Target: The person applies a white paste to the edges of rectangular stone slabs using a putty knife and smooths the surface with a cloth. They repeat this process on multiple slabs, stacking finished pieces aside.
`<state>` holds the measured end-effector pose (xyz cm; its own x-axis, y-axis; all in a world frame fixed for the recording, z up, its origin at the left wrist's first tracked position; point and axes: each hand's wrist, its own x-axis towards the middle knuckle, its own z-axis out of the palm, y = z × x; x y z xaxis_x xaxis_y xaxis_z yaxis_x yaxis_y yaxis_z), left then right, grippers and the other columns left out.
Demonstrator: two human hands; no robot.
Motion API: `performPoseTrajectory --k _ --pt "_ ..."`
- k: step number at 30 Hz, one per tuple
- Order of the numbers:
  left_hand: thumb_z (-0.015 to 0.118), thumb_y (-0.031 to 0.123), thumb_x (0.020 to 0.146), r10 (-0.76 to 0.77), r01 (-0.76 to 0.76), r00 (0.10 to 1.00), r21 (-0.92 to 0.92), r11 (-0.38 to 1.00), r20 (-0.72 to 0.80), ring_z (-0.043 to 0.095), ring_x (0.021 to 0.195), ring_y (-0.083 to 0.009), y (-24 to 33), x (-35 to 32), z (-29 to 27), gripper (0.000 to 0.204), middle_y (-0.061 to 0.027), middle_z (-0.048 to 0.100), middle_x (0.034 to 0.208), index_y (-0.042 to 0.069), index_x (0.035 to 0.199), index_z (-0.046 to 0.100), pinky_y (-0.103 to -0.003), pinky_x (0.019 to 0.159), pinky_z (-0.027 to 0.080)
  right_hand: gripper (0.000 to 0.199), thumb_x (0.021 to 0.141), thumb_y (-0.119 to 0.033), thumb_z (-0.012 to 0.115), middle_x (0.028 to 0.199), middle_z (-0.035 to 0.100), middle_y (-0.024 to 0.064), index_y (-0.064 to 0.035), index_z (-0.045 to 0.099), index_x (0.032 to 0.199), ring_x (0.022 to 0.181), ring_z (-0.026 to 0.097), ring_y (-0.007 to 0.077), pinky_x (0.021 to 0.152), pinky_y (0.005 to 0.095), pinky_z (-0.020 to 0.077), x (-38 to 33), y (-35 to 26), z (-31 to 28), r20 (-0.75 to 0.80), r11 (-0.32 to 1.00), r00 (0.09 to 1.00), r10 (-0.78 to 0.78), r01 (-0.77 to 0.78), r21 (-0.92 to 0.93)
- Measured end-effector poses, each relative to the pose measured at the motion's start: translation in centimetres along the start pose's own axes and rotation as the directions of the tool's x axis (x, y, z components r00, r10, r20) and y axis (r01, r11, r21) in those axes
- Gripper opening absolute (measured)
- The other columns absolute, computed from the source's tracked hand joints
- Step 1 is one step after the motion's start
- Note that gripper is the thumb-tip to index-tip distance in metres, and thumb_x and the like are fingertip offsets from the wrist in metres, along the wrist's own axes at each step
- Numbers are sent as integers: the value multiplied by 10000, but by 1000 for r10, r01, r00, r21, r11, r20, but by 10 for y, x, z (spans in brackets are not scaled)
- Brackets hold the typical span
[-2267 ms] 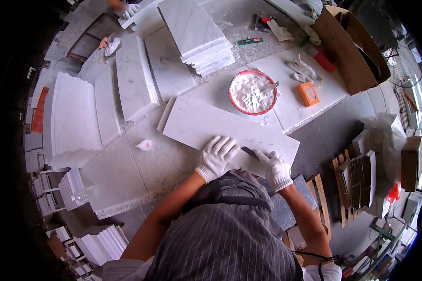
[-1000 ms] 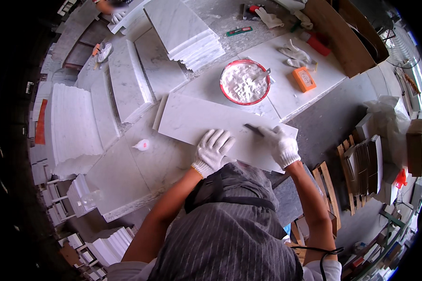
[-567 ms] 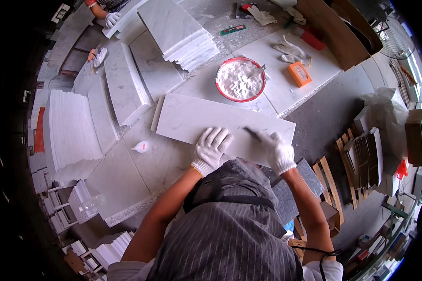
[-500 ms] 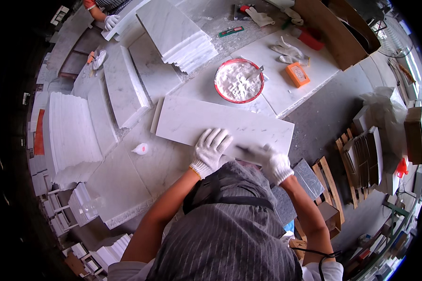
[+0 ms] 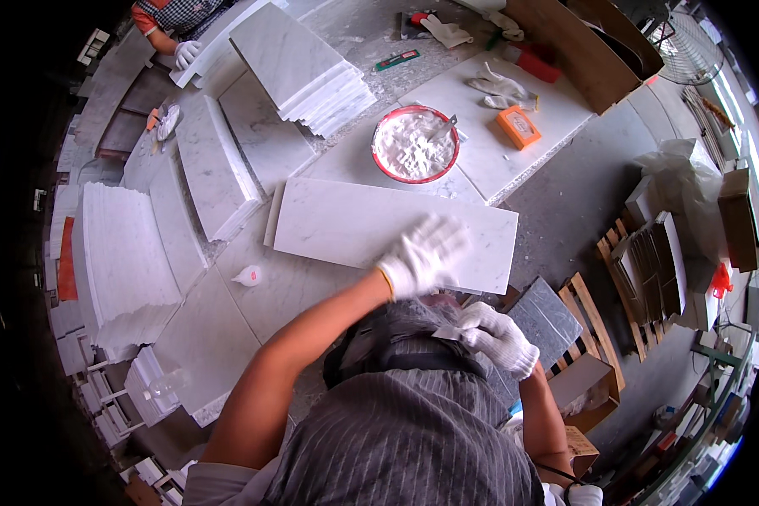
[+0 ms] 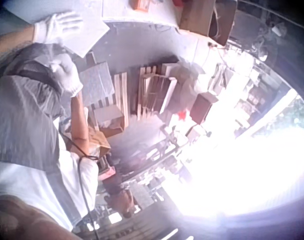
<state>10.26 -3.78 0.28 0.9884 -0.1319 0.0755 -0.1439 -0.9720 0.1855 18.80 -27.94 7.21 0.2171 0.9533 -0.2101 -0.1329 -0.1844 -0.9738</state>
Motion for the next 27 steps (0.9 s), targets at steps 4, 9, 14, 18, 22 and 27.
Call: performPoseTrajectory --k 4,9,14,18,22,27 --pt "565 359 983 301 -103 841 -413 905 449 536 1289 -314 74 1 -47 389 -124 560 1390 109 1274 630 -451 1102 408 148 960 -140 672 982 668 61 -27 657 1054 812 610 148 749 308 522 -16 -12 2 -88 942 989 119 -85 325" --pt "691 202 947 -42 293 956 -946 140 290 617 1150 -196 67 -56 -20 468 -128 641 1229 32 1357 543 -349 1015 486 217 965 -107 655 932 677 47 -14 632 1159 695 586 82 603 245 492 -10 -24 21 -310 866 910 273 -92 492" --pt "705 214 946 -333 342 870 -932 -121 362 627 1011 -145 52 -58 -75 399 -57 658 1121 -26 1247 599 -277 912 508 337 934 -89 681 993 700 81 33 593 1235 799 635 126 703 267 532 22 -27 54 -428 963 867 254 -184 198" --pt "695 259 950 -587 549 721 -820 161 368 648 741 -149 52 -57 -85 313 -120 698 819 -40 857 688 -321 676 503 237 922 -94 700 947 713 114 -7 646 1136 821 660 145 767 303 547 33 -11 63 -412 985 908 80 -136 -108" --pt "692 345 930 -550 692 710 -580 429 440 645 648 -206 46 -65 -84 362 -158 681 728 -13 882 702 -357 618 489 180 938 -100 670 900 715 90 1 679 1086 784 658 137 741 304 551 36 -4 54 -289 973 945 155 -197 -123" --pt "665 354 945 -671 596 655 -784 175 348 681 703 -247 39 -89 -66 347 -148 695 753 11 922 714 -357 671 516 172 937 -105 626 869 648 90 -14 703 1060 753 664 181 693 322 540 63 -14 13 -460 907 875 152 -308 -286"
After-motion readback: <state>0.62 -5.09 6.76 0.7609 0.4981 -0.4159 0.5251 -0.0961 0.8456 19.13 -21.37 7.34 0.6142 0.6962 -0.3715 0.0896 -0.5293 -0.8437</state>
